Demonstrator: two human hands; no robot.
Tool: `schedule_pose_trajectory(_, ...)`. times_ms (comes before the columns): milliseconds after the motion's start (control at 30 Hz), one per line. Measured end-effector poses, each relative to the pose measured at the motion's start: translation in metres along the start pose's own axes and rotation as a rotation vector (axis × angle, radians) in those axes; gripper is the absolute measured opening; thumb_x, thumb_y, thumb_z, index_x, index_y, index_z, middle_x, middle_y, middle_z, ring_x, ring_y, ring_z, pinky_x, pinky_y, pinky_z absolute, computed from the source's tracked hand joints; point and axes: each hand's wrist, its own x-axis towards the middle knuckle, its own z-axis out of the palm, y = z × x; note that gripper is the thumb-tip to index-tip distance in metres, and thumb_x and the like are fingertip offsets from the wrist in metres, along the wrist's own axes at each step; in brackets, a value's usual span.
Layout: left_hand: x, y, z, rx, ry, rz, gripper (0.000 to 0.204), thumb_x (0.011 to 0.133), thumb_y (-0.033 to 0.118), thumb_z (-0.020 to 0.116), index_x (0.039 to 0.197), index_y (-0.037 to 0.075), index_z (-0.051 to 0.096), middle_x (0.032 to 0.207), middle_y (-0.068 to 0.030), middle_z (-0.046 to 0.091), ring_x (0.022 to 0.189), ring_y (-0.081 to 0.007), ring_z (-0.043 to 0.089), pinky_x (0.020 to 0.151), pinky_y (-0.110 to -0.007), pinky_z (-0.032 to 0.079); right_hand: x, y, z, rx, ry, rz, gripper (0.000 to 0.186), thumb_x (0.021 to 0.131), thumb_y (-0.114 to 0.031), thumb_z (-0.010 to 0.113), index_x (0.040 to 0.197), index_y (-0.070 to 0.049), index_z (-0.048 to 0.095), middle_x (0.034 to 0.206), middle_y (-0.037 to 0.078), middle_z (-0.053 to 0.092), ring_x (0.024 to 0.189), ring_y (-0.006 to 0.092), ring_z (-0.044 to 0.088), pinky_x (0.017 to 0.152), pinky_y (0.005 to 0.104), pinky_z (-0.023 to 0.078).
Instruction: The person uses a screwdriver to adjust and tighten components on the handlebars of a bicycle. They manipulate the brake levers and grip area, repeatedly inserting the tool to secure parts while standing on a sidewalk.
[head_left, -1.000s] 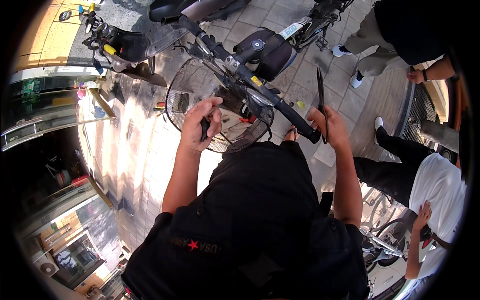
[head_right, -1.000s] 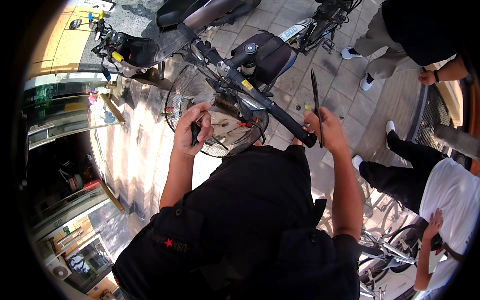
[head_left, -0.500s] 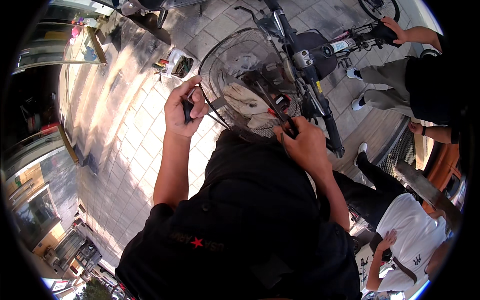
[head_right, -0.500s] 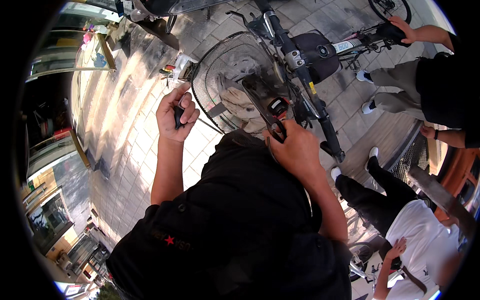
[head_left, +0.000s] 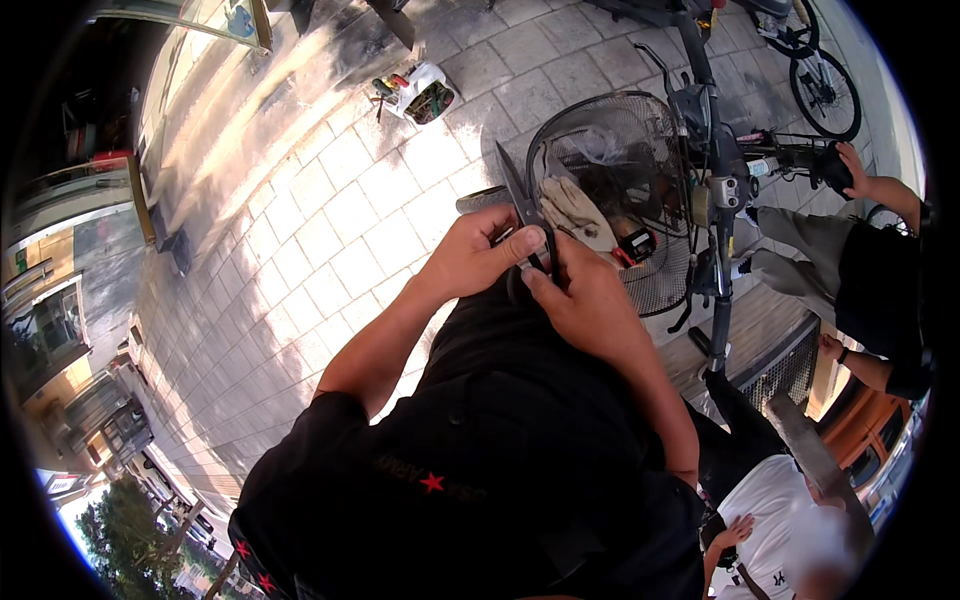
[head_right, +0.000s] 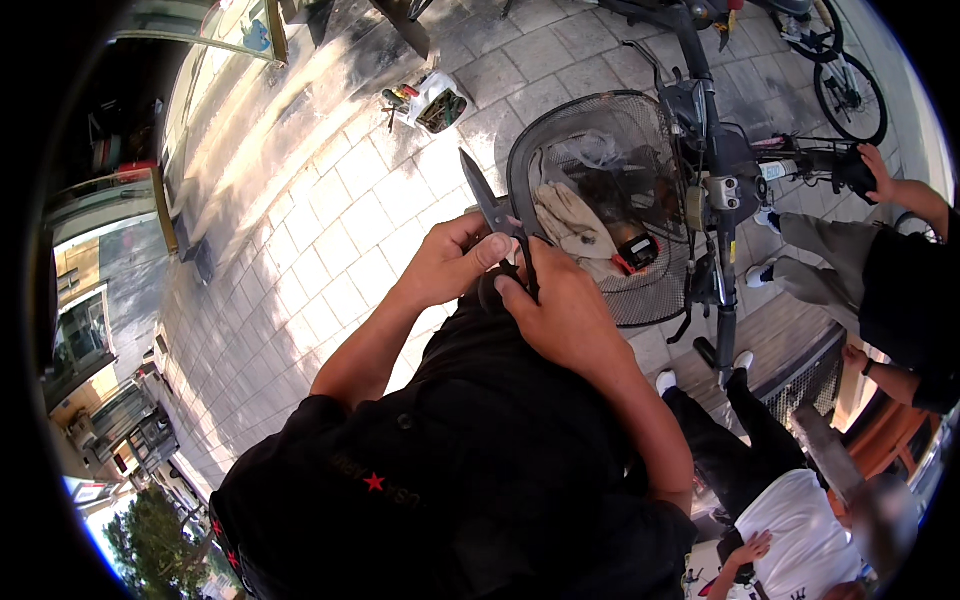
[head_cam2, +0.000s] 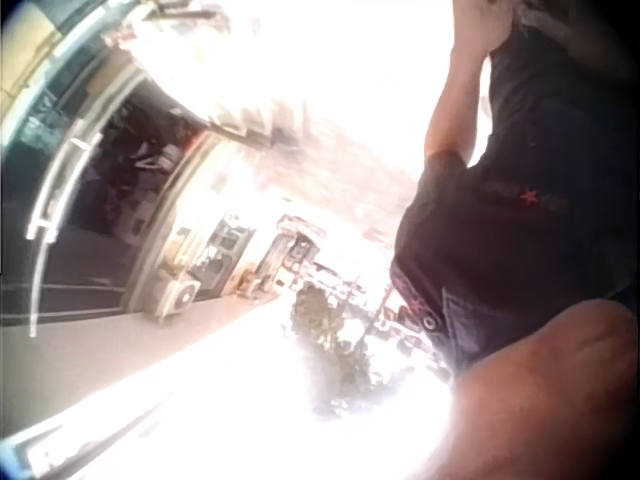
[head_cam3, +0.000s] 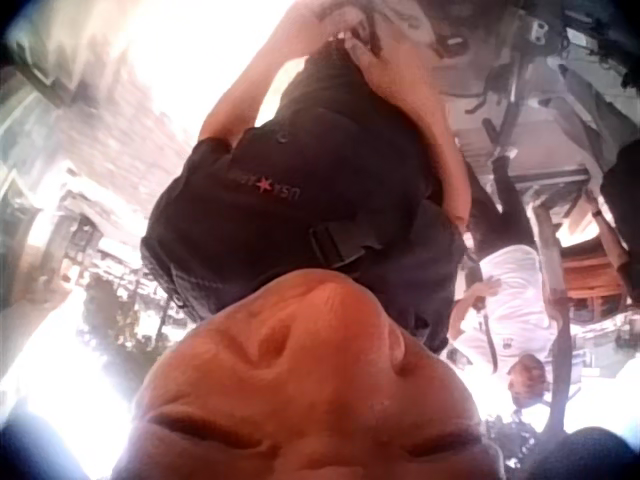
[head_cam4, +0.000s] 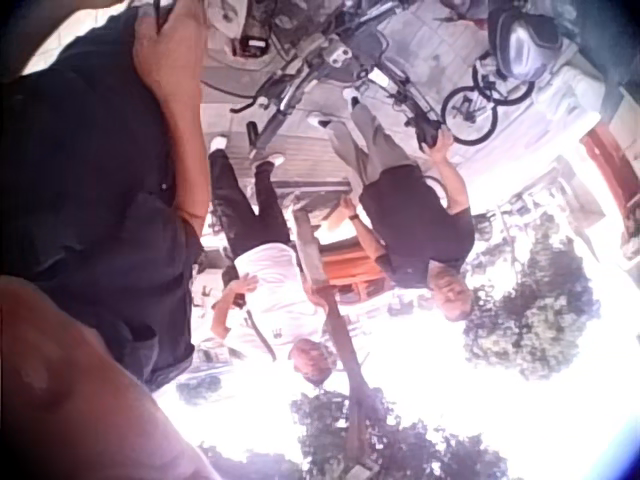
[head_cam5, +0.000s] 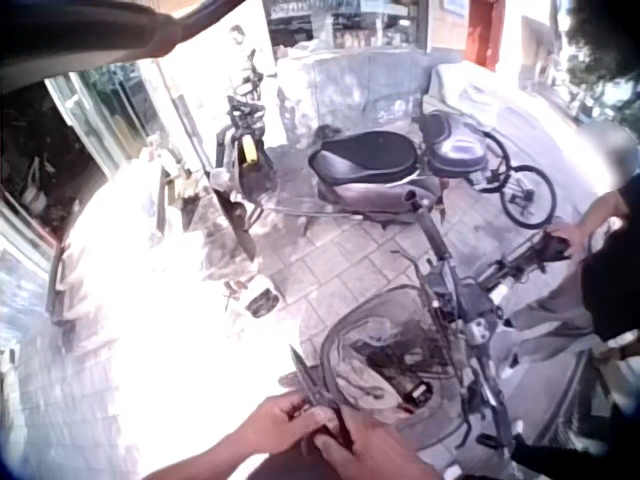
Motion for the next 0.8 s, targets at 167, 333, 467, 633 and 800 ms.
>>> schedule_pose_trajectory(167, -0.020, -0.008, -0.028, -0.016, 0.320, -0.110, 0.035, 0.110, 0.031, 0.061, 0.117, 0.001, 0.077, 0.080, 0.0043, 0.059, 0.056, -0.0019, 0.044, 0.049, -0.022, 0.033, 0.006, 0.020, 0.043, -0.129, 0.287, -0.493, 0.037, 0.099, -0.015, 0.065, 0.125, 0.011, 0.060, 0.130, 0.027, 0.063, 0.111, 0.0477, 0.065, 0.099, 0.0519, 0.053)
schedule_pose_trajectory(333, -0.021, -0.041, -0.111, 0.101, 0.530, -0.260, 0.036, 0.109, 0.035, 0.062, 0.118, 0.003, 0.076, 0.078, 0.0032, 0.056, 0.049, -0.0042, 0.043, 0.043, -0.023, 0.031, -0.038, 0.058, 0.018, -0.030, 0.333, -0.339, 0.026, 0.100, -0.019, 0.062, 0.116, 0.001, 0.067, 0.109, 0.020, 0.070, 0.103, 0.0423, 0.068, 0.089, 0.0492, 0.055)
schedule_pose_trajectory(467, -0.002, -0.053, -0.159, 0.270, 0.591, -0.311, 0.046, 0.106, 0.045, 0.064, 0.118, 0.001, 0.073, 0.078, -0.0026, 0.057, 0.044, -0.0075, 0.041, 0.039, -0.026, 0.029, -0.103, 0.112, 0.001, 0.069, 0.467, -0.112, 0.025, 0.101, -0.021, 0.065, 0.114, -0.001, 0.071, 0.104, 0.020, 0.073, 0.093, 0.0385, 0.072, 0.081, 0.0452, 0.057)
schedule_pose_trajectory(633, -0.010, -0.068, -0.181, 0.201, 0.722, -0.448, 0.054, 0.104, 0.047, 0.068, 0.133, 0.002, 0.064, 0.081, -0.0009, 0.058, 0.044, -0.0078, 0.039, 0.043, -0.028, 0.030, -0.190, 0.167, -0.019, 0.113, 0.939, 0.149, 0.023, 0.103, -0.023, 0.066, 0.104, -0.002, 0.076, 0.089, 0.013, 0.074, 0.075, 0.0278, 0.073, 0.068, 0.0375, 0.054)
schedule_pose_trajectory(800, -0.016, -0.043, -0.112, 0.029, 0.460, -0.374, 0.048, 0.105, 0.038, 0.067, 0.137, 0.002, 0.062, 0.078, 0.0020, 0.057, 0.044, -0.0073, 0.041, 0.043, -0.026, 0.033, -0.238, 0.282, -0.041, 0.698, 1.236, 0.521, 0.039, 0.106, -0.040, 0.066, 0.111, -0.002, 0.074, 0.084, 0.004, 0.070, 0.058, 0.0143, 0.059, 0.054, 0.0310, 0.046)
